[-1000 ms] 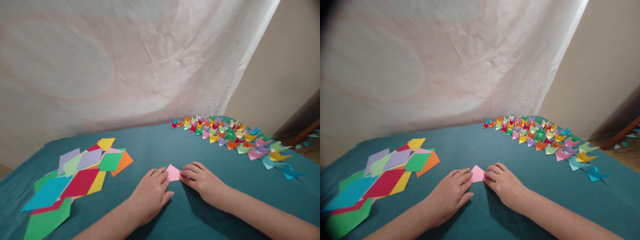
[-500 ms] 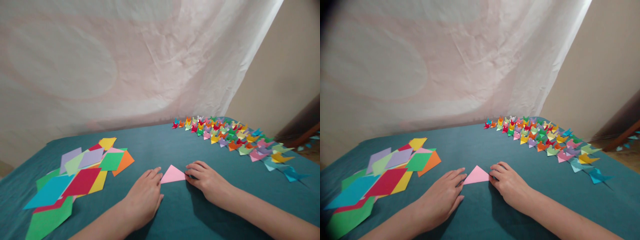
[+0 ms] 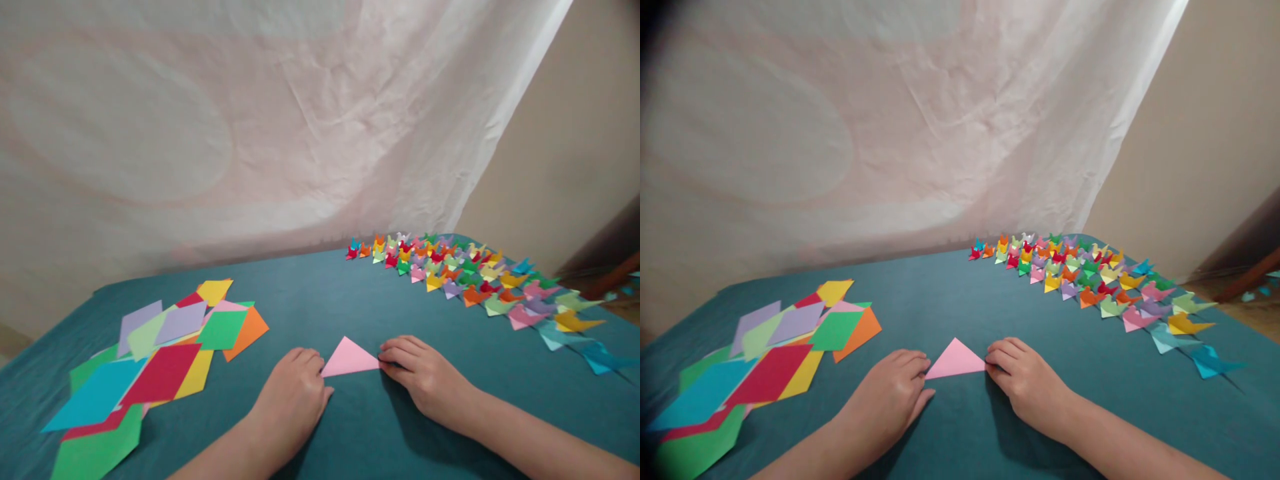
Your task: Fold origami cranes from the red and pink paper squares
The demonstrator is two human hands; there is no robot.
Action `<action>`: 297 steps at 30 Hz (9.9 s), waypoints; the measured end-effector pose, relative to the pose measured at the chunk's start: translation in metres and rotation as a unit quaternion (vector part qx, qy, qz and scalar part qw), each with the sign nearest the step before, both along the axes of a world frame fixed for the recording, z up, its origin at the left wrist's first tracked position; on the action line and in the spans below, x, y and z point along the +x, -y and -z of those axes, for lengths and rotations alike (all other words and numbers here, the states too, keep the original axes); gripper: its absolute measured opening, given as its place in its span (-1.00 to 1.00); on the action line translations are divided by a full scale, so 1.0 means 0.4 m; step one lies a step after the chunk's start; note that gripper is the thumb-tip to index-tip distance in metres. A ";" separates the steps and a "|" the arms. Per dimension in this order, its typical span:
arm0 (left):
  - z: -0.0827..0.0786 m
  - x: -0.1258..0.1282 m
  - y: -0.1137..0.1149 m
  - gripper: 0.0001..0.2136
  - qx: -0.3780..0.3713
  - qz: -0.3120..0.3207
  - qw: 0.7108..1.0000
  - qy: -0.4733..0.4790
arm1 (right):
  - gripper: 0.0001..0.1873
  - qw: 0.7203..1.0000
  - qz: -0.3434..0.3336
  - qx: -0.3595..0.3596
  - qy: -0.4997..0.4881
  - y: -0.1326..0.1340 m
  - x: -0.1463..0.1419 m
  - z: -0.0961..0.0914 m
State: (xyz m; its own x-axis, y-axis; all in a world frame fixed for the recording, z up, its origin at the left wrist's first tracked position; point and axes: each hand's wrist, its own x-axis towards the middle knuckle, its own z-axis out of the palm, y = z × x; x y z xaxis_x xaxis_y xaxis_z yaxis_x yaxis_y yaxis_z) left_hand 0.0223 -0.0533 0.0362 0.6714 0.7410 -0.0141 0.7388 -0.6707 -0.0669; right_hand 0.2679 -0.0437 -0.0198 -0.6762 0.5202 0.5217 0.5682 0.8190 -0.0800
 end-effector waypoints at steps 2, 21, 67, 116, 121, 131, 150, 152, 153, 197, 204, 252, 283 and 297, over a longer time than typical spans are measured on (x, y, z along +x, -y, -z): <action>0.005 0.002 -0.010 -0.87 0.012 -0.004 1.000 0.008 | -0.74 1.000 0.000 -0.003 -0.003 -0.002 0.000 0.000; 0.113 -0.035 -0.054 -0.52 -0.087 0.005 0.962 0.259 | -0.74 0.998 0.015 -0.049 -0.024 0.006 -0.001 0.008; 0.121 -0.028 -0.077 -0.61 -0.208 -0.097 0.823 0.520 | -0.74 0.782 0.028 -0.500 -0.370 -0.065 -0.114 -0.014; 0.091 -0.030 -0.121 -0.74 0.032 0.012 0.946 0.321 | -0.89 0.855 0.105 -0.373 -0.344 -0.055 -0.109 -0.003; 0.097 -0.027 -0.123 -0.79 0.022 0.003 0.948 0.318 | -0.88 0.858 0.108 -0.370 -0.340 -0.055 -0.109 -0.003; 0.100 -0.028 -0.126 -0.77 0.010 -0.022 0.936 0.350 | -0.91 0.860 0.103 -0.366 -0.341 -0.055 -0.108 -0.003; 0.105 -0.028 -0.132 -0.79 0.003 -0.029 0.939 0.343 | -0.94 0.858 0.105 -0.371 -0.340 -0.054 -0.113 -0.012; 0.107 -0.028 -0.132 -0.81 0.000 -0.027 0.939 0.343 | -0.94 0.858 0.104 -0.373 -0.338 -0.053 -0.114 -0.016; 0.107 -0.028 -0.132 -0.82 -0.001 -0.025 0.939 0.343 | -0.94 0.858 0.102 -0.373 -0.338 -0.053 -0.114 -0.017; 0.110 -0.031 -0.126 -0.84 0.005 0.074 0.955 0.287 | -0.64 0.915 0.057 -0.308 -0.253 -0.074 -0.095 0.000; 0.117 -0.029 -0.120 -0.82 0.025 0.082 0.950 0.299 | -0.73 0.980 0.066 -0.160 -0.101 -0.093 -0.054 0.004; 0.071 -0.011 -0.079 -0.40 -0.068 0.076 0.981 0.162 | -0.83 0.957 0.118 -0.227 -0.137 -0.160 -0.101 0.011; 0.076 -0.014 -0.082 -0.38 -0.092 0.059 0.980 0.165 | -0.96 0.966 0.127 -0.187 -0.129 -0.143 -0.103 0.007; 0.077 -0.014 -0.086 -0.39 -0.111 0.044 0.981 0.155 | -0.79 0.987 0.072 -0.141 -0.042 -0.115 -0.114 -0.006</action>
